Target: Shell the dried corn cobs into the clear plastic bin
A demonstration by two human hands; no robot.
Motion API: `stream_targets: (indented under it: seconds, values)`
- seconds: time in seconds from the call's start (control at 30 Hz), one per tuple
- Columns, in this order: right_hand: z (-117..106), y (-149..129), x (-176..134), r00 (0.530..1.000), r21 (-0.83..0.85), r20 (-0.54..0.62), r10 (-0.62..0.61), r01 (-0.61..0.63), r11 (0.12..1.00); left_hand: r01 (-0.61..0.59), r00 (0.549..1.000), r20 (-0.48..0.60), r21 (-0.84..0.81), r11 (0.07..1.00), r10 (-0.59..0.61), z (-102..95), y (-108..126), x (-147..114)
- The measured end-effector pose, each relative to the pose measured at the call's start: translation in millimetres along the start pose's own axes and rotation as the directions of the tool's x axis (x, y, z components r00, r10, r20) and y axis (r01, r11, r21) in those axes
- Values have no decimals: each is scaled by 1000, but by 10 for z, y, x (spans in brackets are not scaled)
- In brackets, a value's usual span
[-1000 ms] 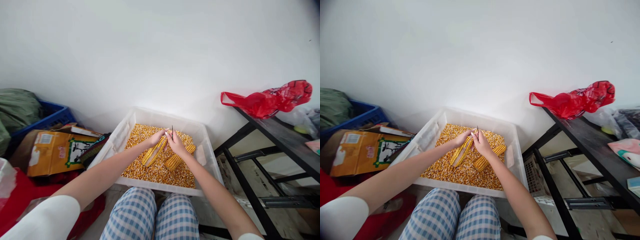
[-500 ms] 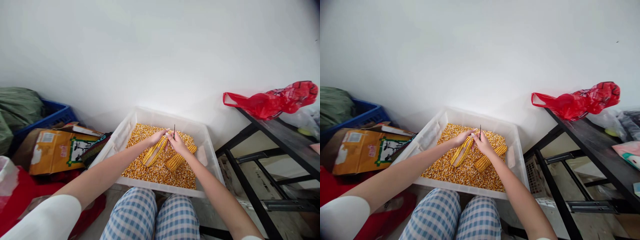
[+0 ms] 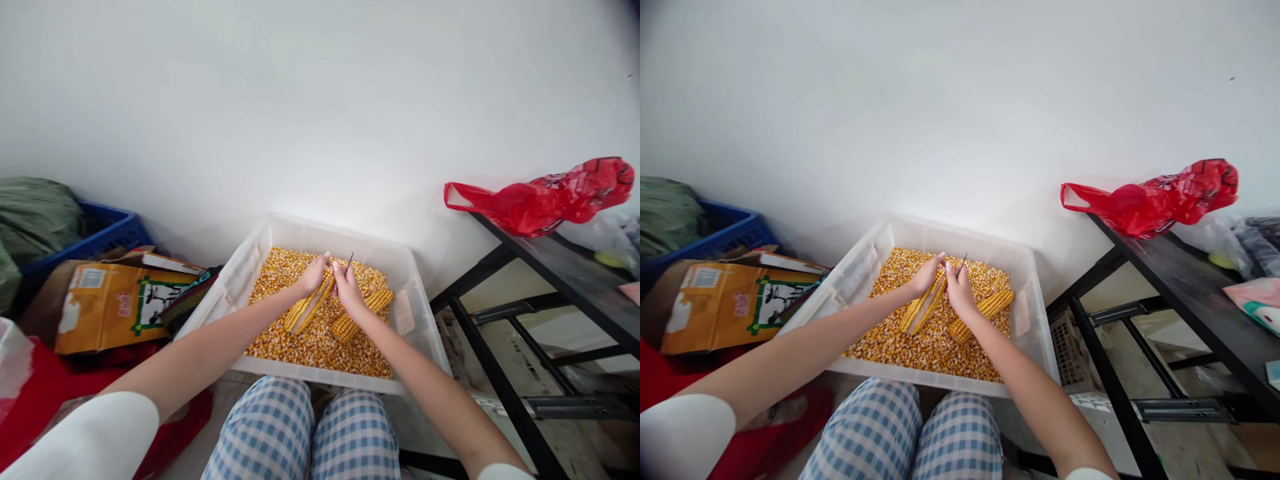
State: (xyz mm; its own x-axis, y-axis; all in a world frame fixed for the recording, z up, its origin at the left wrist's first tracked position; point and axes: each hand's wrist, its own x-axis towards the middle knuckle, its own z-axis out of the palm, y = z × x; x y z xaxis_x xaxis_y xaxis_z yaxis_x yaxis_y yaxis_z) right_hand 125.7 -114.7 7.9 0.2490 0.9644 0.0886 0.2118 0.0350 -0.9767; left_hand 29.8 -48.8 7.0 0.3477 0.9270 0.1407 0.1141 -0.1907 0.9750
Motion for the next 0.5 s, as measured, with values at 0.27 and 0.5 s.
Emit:
stream_targets:
  seconds: [0.27,0.5]
  values:
    - [33,-67,-21,964,-320,-185,-189,123,939,-20,985,-168,160,987,47,80,52,-139]
    - [46,110,8,997,-348,-33,-70,54,936,32,967,-252,211,977,23,58,60,-138]
